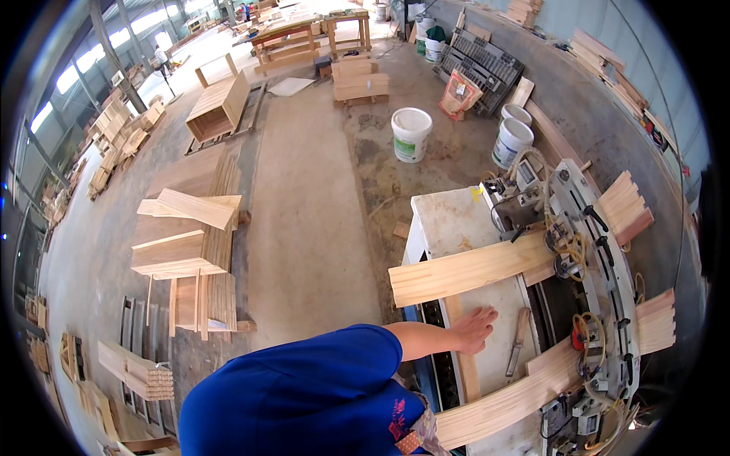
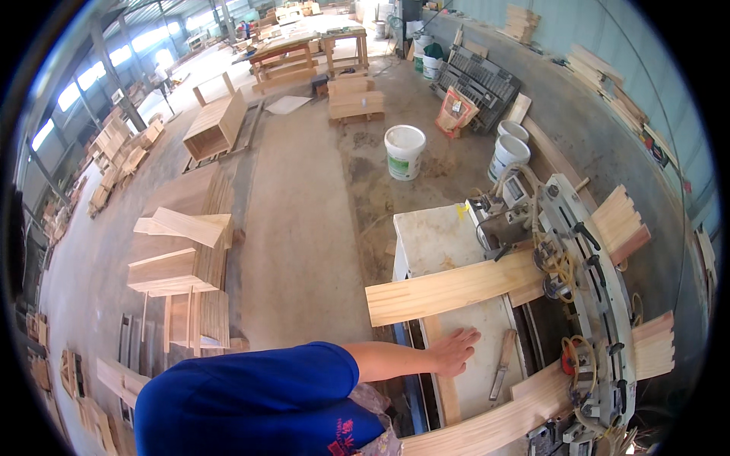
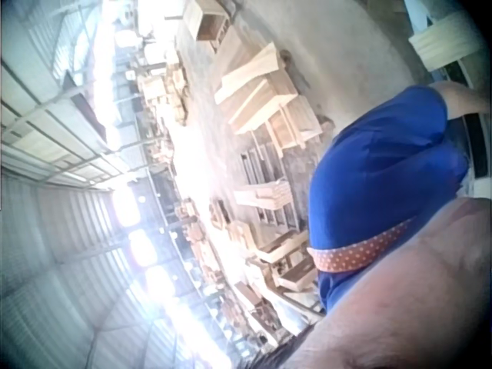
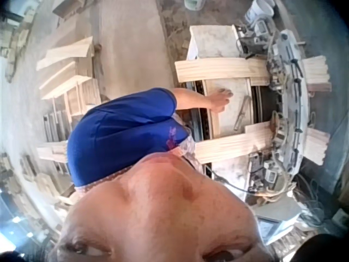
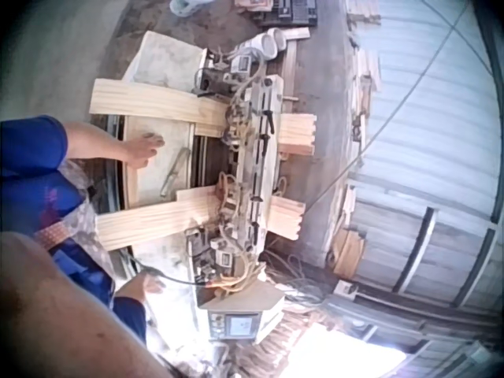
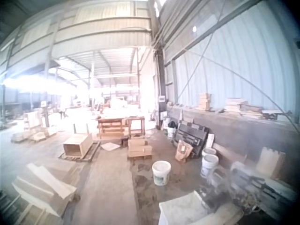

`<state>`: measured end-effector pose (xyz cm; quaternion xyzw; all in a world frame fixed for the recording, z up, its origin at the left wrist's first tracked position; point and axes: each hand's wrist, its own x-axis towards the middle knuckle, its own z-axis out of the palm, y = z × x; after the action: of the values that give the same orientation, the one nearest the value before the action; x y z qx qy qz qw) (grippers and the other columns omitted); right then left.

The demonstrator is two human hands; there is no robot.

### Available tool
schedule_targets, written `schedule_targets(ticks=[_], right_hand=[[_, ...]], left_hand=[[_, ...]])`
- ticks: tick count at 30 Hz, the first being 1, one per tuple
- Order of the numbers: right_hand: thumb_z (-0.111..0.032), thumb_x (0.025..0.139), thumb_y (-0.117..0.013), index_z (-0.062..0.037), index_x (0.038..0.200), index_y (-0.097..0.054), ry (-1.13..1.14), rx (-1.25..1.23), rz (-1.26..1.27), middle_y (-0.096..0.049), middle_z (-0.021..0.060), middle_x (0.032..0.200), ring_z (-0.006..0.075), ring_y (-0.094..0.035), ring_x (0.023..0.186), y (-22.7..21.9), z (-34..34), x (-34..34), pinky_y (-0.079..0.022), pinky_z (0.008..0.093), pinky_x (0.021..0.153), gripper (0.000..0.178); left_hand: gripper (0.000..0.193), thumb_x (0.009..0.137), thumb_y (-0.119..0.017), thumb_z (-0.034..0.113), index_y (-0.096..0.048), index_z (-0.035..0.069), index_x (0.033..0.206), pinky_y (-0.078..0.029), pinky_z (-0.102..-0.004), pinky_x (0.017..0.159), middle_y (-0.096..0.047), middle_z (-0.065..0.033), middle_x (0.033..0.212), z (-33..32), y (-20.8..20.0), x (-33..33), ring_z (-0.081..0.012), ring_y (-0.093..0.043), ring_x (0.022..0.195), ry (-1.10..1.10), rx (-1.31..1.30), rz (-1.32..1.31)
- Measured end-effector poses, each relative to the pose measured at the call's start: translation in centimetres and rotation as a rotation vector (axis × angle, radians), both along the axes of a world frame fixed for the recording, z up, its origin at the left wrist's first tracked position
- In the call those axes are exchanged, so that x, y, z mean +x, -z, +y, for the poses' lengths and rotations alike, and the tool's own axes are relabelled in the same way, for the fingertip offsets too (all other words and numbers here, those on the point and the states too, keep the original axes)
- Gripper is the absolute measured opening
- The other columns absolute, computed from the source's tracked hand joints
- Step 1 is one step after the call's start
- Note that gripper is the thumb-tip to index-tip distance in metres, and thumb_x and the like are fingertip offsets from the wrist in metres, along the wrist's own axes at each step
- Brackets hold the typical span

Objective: The person operates a woodworking machine to shape wooden planks. They feed the planks through the machine, adjust the position of the wood, and remove the processed pieces. The person handles the wood by hand, ensuring it is properly aligned before and after processing.

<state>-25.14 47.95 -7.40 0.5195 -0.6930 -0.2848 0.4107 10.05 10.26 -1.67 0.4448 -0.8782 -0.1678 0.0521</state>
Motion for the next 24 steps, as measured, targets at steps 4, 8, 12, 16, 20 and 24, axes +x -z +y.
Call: schedule_targets(ticks=[4, 8, 12, 16, 20, 24], right_hand=[[-0.012, 0.096, -0.033, 0.0085, 0.121, -0.054, 0.129, 0.095, -0.210, -0.052, 0.0445, 0.109, 0.0585, -0.055, 0.102, 3.8, 2.3, -3.3, -0.045, 0.0695, 0.085, 0.038], [-0.012, 0.097, -0.030, 0.0084, 0.122, -0.053, 0.026, -0.047, -0.076, -0.051, 0.0456, 0.111, 0.0596, -0.053, 0.104, 0.6, -0.9, 0.2, -0.044, 0.0694, 0.088, 0.040], [-0.013, 0.098, -0.028, 0.0078, 0.123, -0.052, 0.022, 0.015, -0.031, -0.049, 0.0461, 0.114, 0.0598, -0.051, 0.106, -0.1, 0.7, -0.3, -0.043, 0.0693, 0.089, 0.041], [-0.014, 0.098, -0.028, 0.0072, 0.124, -0.052, 0.074, -0.039, -0.060, -0.049, 0.0461, 0.114, 0.0598, -0.051, 0.106, 2.6, 1.9, -1.7, -0.043, 0.0695, 0.089, 0.041], [-0.015, 0.098, -0.028, 0.0065, 0.125, -0.051, 0.037, -0.073, -0.077, -0.049, 0.0461, 0.114, 0.0598, -0.051, 0.105, 3.5, 0.6, -2.4, -0.043, 0.0697, 0.088, 0.041], [-0.016, 0.098, -0.029, 0.0059, 0.126, -0.051, 0.027, -0.085, -0.077, -0.049, 0.0460, 0.113, 0.0598, -0.052, 0.105, 3.7, 1.3, -3.0, -0.043, 0.0699, 0.088, 0.041]], left_hand=[[0.046, 0.085, -0.052, 0.031, -0.061, -0.005, 0.113, -0.021, -0.0452, 0.112, -0.030, -0.0194, 0.147, -0.1, -0.3, -0.1, -0.0317, -0.019, 0.140, 0.002, 0.012, 0.012], [0.045, 0.085, -0.053, 0.031, -0.061, -0.004, 0.112, -0.021, -0.0446, 0.112, -0.032, -0.0185, 0.146, 0.2, 1.2, 0.7, -0.0314, -0.020, 0.140, -0.051, -0.027, 0.026], [0.045, 0.084, -0.053, 0.031, -0.062, -0.004, 0.113, -0.021, -0.0441, 0.112, -0.033, -0.0184, 0.145, 0.0, 0.1, 0.1, -0.0313, -0.021, 0.139, -0.013, -0.028, 0.000], [0.044, 0.084, -0.053, 0.030, -0.063, -0.004, 0.111, -0.021, -0.0439, 0.111, -0.034, -0.0183, 0.144, -0.1, -0.4, -0.2, -0.0312, -0.021, 0.139, -0.005, -0.021, 0.022], [0.040, 0.081, -0.055, 0.026, -0.063, -0.005, 0.104, -0.022, -0.0443, 0.112, -0.035, -0.0201, 0.142, 0.1, 1.0, 0.4, -0.0323, -0.023, 0.138, -0.047, -0.046, 0.079], [0.039, 0.081, -0.056, 0.026, -0.064, -0.005, 0.103, -0.024, -0.0434, 0.111, -0.036, -0.0197, 0.142, 0.2, 0.8, 0.4, -0.0320, -0.023, 0.138, -0.047, -0.072, 0.075]])
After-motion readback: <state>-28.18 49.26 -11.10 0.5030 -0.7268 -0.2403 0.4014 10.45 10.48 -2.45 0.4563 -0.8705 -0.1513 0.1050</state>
